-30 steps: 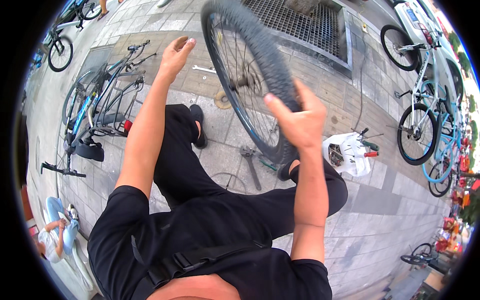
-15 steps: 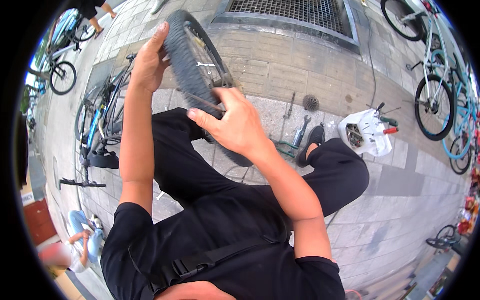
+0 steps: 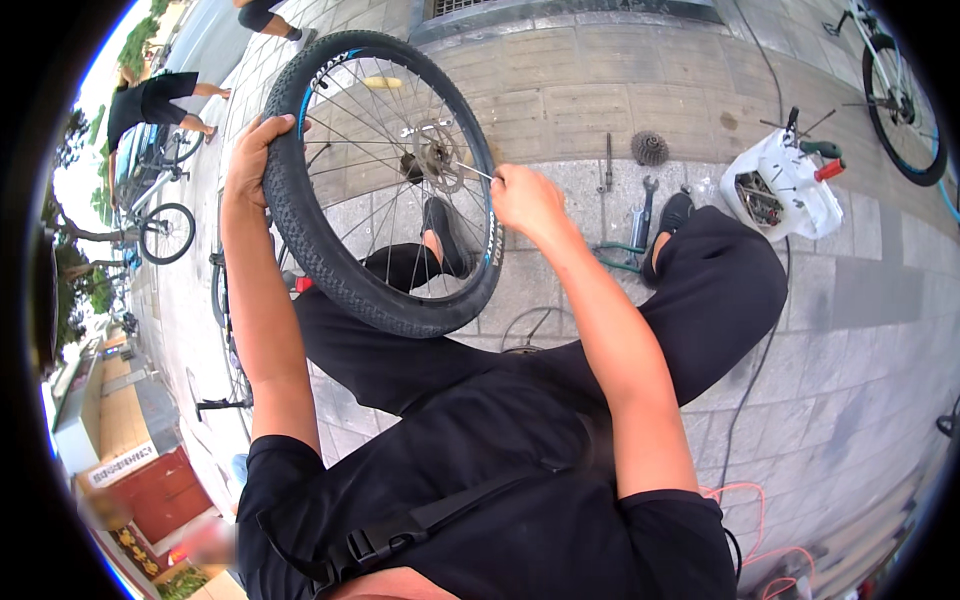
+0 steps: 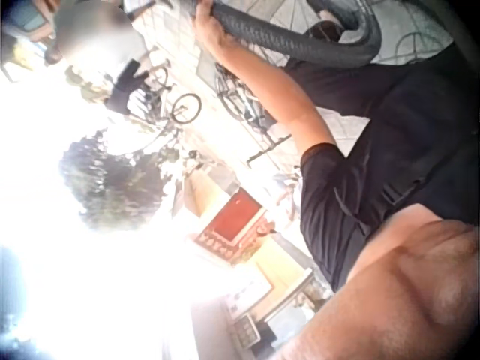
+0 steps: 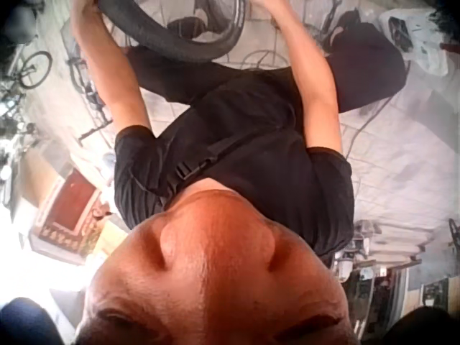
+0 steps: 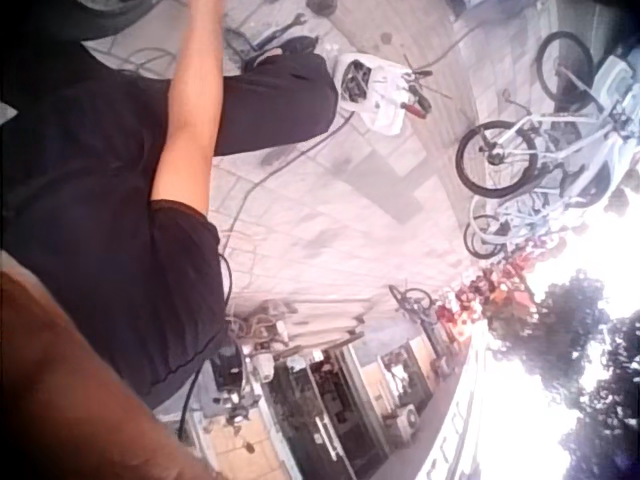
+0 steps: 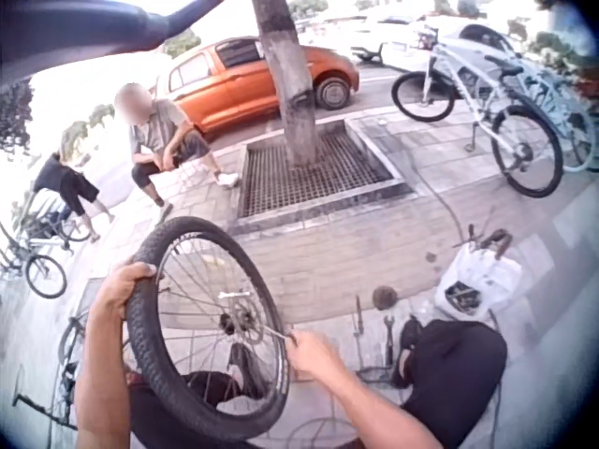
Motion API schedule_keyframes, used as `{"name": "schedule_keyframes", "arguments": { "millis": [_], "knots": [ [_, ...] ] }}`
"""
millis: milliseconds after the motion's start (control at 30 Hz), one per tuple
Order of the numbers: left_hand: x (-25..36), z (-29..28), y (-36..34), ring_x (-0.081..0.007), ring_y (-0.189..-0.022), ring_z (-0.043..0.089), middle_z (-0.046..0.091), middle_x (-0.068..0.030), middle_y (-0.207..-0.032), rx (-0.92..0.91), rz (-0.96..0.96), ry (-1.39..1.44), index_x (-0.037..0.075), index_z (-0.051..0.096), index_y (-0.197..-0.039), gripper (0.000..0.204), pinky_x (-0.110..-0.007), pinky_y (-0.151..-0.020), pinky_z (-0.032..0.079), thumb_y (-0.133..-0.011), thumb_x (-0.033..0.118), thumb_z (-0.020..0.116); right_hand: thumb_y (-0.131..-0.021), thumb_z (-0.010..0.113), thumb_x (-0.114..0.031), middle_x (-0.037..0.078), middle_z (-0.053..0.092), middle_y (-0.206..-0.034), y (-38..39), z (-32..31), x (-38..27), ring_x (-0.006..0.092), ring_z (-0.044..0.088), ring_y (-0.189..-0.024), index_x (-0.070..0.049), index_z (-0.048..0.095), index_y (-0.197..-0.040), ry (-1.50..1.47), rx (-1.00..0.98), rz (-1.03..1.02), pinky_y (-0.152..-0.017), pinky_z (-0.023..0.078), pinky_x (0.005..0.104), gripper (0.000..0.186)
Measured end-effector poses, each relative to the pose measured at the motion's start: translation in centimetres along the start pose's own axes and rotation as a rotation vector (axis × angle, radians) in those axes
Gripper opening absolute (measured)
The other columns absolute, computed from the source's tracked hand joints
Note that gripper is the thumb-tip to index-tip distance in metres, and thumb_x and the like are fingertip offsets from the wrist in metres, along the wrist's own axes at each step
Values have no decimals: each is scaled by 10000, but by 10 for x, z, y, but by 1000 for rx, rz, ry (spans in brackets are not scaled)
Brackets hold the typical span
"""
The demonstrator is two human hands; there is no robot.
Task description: The person removes a cassette from a bicycle wheel, then uses a spoke wrench to adjust the spokes on the wheel. The person works on the wheel while sitting on the sidewalk.
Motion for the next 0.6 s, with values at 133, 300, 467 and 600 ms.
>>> {"name": "schedule_keyframes", "arguments": {
  "millis": [133,300,467,600],
  "knots": [
    [1,3,-12,-132,-560,635,733,-120,-891,-30,6,-1,-47,598,-1178,330,-271,-473,539,-896,106,675,-906,585,-213,201,733,-1066,-35,-3,-4,385,688,-1067,-69,751,-1040,221,38,-111,-910,539,514,258],
    [0,6,-18,-148,-619,670,739,-139,-933,-89,16,-8,-56,597,-1195,345,-262,-502,556,-900,109,666,-863,613,-166,127,721,-1090,-74,8,-15,315,673,-1081,-103,777,-979,457,133,-374,-935,531,469,210],
    [-1,4,-19,-188,-708,714,739,-190,-1037,-96,22,-4,-43,586,-1224,357,-264,-539,588,-916,125,647,-855,622,-163,108,713,-1111,-82,16,-20,296,670,-1083,-112,771,-1005,537,35,-445,-939,526,441,217],
    [2,10,-11,-179,-701,706,738,-186,-1029,-97,39,18,-60,571,-1248,381,-254,-554,580,-908,97,641,-863,625,-163,88,708,-1108,-85,17,-20,283,670,-1083,-126,758,-1049,507,34,-498,-917,536,427,232]
  ]
}}
Point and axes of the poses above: each hand's wrist, its own y-axis away from the middle knuckle, its own z-axis out of the palm, x = y × z, the point moved 6 cm from there along -y, towards the middle knuckle
